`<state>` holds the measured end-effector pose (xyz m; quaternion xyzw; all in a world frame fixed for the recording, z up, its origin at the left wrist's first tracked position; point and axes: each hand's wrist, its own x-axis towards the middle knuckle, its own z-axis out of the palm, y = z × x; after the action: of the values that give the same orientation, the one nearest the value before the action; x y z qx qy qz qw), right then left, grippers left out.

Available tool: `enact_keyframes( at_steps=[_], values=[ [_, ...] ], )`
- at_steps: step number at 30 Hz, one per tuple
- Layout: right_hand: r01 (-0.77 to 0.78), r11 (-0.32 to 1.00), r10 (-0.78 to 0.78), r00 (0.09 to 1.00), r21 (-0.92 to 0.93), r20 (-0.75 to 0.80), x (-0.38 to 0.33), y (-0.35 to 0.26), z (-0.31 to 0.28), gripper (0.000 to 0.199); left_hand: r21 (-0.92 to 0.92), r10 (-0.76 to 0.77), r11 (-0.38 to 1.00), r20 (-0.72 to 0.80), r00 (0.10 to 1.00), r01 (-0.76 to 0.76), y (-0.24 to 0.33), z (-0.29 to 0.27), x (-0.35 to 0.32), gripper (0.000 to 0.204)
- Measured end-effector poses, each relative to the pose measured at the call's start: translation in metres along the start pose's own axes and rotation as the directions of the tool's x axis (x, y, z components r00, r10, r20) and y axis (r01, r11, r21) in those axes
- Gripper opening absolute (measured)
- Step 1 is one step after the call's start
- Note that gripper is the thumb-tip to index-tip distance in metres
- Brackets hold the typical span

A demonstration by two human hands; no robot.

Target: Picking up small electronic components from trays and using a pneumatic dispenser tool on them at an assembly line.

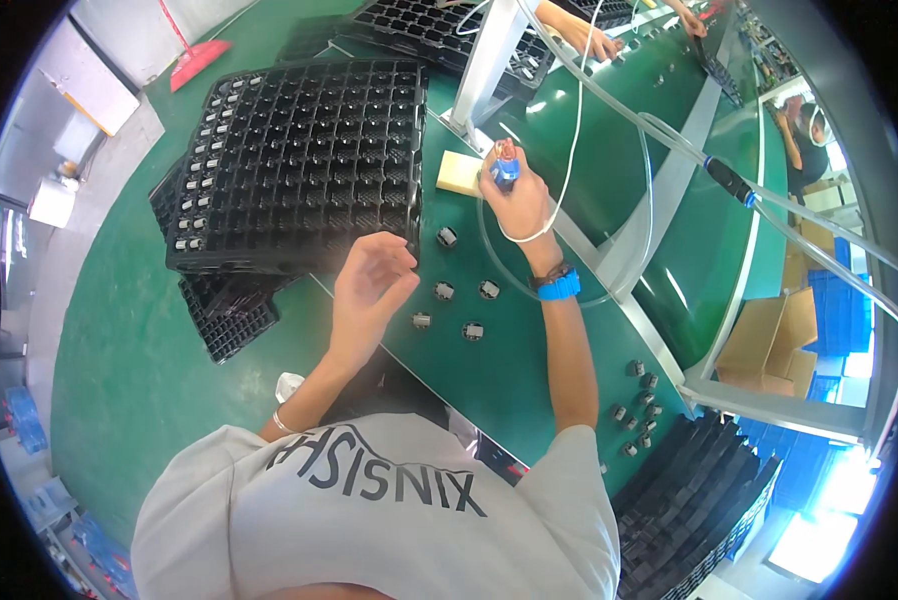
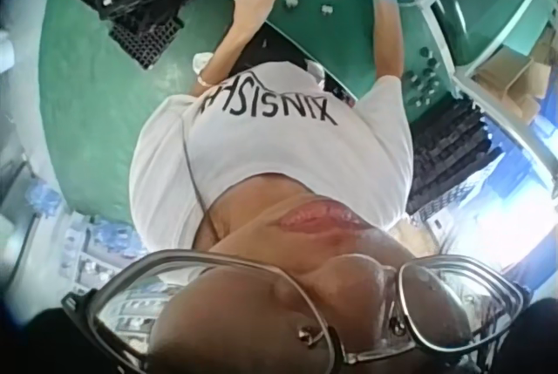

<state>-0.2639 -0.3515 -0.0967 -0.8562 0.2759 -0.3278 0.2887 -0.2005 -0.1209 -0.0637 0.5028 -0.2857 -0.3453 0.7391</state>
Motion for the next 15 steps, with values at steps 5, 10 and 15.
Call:
enact_keyframes(
  at_steps=[5, 10, 15],
  values=[
    [0.051, 0.998, -0.052, 0.997, -0.024, -0.065, 0.002, -0.001, 0.004, 0.025, -0.023, -0.020, 1.000, 0.001, 1.000, 0.020, 0.002, 0.007, -0.002, 0.031],
    [0.019, 0.995, -0.034, 0.988, -0.097, -0.148, 0.001, -0.006, 0.007, 0.023, 0.004, -0.007, 1.000, 0.017, 1.000, 0.007, -0.001, 0.006, -0.005, 0.024],
    [-0.033, 0.984, 0.004, 0.987, -0.174, -0.161, 0.000, -0.004, 0.006, 0.025, 0.000, -0.055, 0.998, 0.033, 0.998, 0.055, -0.002, 0.004, -0.007, 0.021]
  ],
)
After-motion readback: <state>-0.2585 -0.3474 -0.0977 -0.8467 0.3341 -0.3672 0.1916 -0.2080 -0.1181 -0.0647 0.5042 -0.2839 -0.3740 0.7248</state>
